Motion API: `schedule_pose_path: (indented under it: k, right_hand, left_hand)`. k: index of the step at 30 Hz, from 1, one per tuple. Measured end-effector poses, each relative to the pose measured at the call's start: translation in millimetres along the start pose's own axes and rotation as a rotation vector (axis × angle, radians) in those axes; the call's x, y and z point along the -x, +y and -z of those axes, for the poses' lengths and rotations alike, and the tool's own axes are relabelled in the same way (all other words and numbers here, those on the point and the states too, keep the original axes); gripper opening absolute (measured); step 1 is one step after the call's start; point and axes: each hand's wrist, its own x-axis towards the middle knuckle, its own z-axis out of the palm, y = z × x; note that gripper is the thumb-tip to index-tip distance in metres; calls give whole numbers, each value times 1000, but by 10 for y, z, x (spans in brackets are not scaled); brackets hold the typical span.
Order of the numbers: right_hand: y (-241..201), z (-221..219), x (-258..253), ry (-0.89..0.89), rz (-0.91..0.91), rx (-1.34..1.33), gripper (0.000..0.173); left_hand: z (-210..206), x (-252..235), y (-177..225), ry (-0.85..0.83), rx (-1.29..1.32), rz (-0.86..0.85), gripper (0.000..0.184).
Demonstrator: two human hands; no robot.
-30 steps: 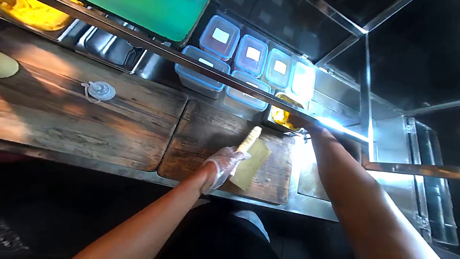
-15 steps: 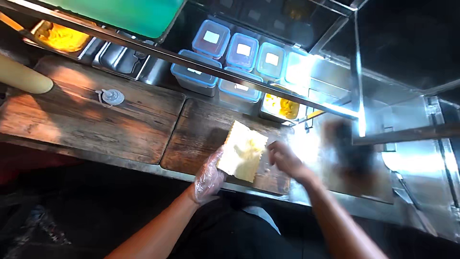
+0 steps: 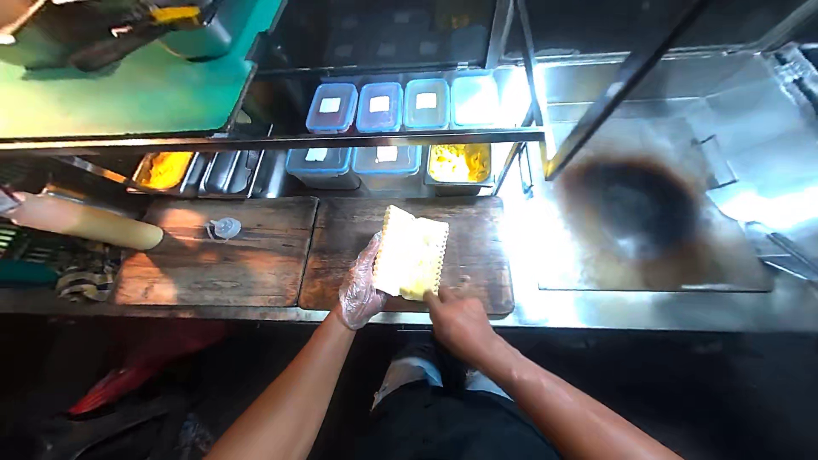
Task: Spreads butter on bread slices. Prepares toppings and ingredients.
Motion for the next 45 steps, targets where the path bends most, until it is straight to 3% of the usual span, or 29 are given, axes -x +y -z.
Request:
schedule_pose_path:
  k: [2, 6, 8, 11, 13, 15, 17, 19, 21, 25, 29, 31, 33, 35, 39, 43, 45]
  right_hand:
    - [-93, 85, 102, -84, 19, -1, 24]
    - [113, 49, -228, 106, -131, -29, 28]
    - [66, 37, -132, 18, -121, -63, 29]
    - [23, 198, -47, -275, -257, -421, 30]
    - [215, 219, -187, -190, -405, -735, 33]
    - [321, 225, -306, -72, -441, -560, 27]
    - [186, 194, -101, 1, -281, -187, 22]
    - [28, 157, 224, -62, -103, -28, 24]
    - [-25, 234, 286, -121, -103, -39, 28]
    - [302, 92, -36, 173, -189, 17, 22]
    - [113, 32, 358, 34, -46, 52, 24]
    - [84, 119, 263, 35, -119, -6, 25]
    - [218, 105, -3, 145, -180, 31, 23]
    - [221, 36, -29, 162, -154, 109, 24]
    - [-49, 161, 291, -21, -150, 35, 27]
    - [245, 225, -378, 84, -359, -136, 29]
    - [270, 114, -429, 66, -327, -144, 27]
  left_hand:
    - [-39, 47, -31, 6, -37, -24, 46]
    - [-114, 234, -65, 57, -162, -8, 42]
    - [-96, 217, -72, 88, -203, 8, 41]
    - [-93, 129, -66, 121, -214, 14, 40]
    - [-95, 109, -98, 121, -178, 22, 38]
    - [-66, 95, -126, 131, -176, 33, 39]
    - [-52, 84, -121, 161, -210, 45, 40]
    - [-52, 87, -109, 175, -235, 49, 41]
    - [-54, 67, -106, 174, -212, 43, 40]
    - [5, 98, -165, 146, -170, 42, 41]
    - [40, 56, -156, 128, -127, 47, 39]
    - [65, 41, -195, 115, -100, 44, 40]
    - [57, 29, -208, 104, -82, 42, 38]
    - [79, 25, -196, 107, -72, 43, 37]
    - [114, 35, -197, 99, -124, 59, 37]
    - [141, -13, -180, 109, -163, 92, 39]
    - [185, -26, -187, 109, -150, 98, 39]
